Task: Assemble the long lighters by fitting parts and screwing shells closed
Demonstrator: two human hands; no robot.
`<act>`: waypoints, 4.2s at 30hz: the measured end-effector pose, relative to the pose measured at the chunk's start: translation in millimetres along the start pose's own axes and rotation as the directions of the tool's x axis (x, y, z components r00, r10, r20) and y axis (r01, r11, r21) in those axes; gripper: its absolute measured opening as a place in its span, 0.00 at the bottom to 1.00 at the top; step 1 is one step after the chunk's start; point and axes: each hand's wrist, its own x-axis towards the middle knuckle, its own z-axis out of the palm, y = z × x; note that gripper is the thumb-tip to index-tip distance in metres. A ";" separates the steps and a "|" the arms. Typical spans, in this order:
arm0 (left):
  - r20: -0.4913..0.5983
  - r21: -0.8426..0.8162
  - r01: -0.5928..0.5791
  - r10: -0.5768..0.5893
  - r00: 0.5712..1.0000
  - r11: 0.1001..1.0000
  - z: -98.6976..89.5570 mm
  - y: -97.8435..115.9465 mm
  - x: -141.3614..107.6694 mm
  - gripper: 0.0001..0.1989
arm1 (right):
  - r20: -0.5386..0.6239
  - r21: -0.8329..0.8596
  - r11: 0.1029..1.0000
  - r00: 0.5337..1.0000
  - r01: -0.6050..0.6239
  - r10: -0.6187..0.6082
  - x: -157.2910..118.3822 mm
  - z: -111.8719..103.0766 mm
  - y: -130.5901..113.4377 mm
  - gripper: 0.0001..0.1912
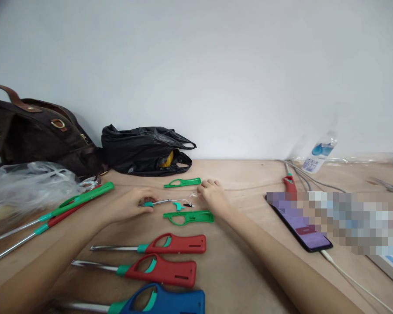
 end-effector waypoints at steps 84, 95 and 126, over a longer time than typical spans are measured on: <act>0.094 0.261 -0.164 0.144 0.985 0.951 14.6 36.5 5.0 0.05 | -0.161 0.300 0.946 0.984 0.120 -0.074 -56.8 -0.6 -19.1 0.04; 0.180 0.415 -0.183 0.117 0.977 0.891 20.2 45.8 9.2 0.09 | -0.142 0.255 0.960 0.987 0.115 -0.080 -56.2 0.0 -18.3 0.04; 0.155 0.427 -0.156 0.098 0.983 0.891 24.9 62.5 2.0 0.21 | -0.103 0.266 0.953 0.987 0.148 -0.124 -51.0 -7.5 -20.2 0.09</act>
